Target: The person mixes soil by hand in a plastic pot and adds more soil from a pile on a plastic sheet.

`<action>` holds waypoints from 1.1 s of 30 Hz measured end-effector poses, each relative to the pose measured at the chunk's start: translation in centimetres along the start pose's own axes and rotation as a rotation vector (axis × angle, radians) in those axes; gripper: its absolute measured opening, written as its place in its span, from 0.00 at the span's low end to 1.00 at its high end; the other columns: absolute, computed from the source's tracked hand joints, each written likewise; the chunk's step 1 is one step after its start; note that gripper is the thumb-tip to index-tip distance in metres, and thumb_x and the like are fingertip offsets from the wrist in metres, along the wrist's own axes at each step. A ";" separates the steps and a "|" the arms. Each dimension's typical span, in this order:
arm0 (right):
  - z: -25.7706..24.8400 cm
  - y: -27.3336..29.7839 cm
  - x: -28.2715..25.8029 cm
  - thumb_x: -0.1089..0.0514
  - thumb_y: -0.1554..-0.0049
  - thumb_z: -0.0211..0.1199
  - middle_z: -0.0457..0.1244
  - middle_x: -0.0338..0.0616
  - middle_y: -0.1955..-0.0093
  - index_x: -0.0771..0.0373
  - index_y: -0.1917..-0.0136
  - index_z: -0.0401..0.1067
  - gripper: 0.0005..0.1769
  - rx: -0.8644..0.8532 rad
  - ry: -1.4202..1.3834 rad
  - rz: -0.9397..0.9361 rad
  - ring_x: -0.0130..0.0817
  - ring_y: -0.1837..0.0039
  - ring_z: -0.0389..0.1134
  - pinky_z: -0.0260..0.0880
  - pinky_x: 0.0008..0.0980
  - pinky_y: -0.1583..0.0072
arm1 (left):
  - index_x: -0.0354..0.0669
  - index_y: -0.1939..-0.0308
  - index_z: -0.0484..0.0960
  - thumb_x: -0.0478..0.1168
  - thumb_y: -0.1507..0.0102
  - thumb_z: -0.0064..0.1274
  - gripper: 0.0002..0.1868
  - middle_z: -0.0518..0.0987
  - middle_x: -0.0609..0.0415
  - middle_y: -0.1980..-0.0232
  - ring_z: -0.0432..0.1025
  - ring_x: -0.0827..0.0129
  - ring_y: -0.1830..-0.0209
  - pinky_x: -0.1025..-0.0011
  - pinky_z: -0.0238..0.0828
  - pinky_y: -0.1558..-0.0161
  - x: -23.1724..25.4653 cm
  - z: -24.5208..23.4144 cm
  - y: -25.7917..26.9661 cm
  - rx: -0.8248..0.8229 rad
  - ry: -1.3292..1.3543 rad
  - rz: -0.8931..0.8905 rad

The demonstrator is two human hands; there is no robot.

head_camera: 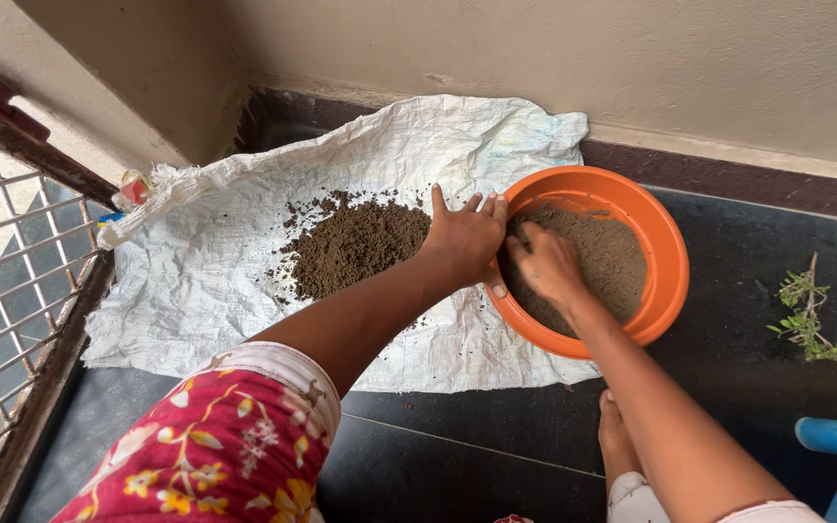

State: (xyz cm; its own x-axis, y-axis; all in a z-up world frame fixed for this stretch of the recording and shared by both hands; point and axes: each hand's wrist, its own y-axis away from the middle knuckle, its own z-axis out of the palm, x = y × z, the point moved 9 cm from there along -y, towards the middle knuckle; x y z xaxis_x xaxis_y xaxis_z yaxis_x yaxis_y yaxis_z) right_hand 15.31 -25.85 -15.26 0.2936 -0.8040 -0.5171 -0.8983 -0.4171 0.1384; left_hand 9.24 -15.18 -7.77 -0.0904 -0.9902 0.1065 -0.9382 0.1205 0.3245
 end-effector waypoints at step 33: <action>2.2 2.6 2.4 0.44 0.32 0.57 0.63 0.60 0.66 0.71 0.57 0.71 0.26 -0.153 -0.543 0.326 0.62 0.64 0.62 0.59 0.51 0.64 | 0.33 0.22 0.42 0.73 0.55 0.68 0.76 0.51 0.48 0.19 0.46 0.55 0.18 0.25 0.33 0.29 0.4 0.0 0.0 -0.013 -0.148 0.022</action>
State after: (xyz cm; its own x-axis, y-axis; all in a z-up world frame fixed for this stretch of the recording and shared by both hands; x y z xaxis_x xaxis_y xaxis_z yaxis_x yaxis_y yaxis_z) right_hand 12.92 -27.92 -18.04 -0.2297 -0.5876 -0.7758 -0.8446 -0.2758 0.4589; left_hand 9.22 -15.54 -7.73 -0.1599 -0.9868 -0.0258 -0.9312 0.1422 0.3358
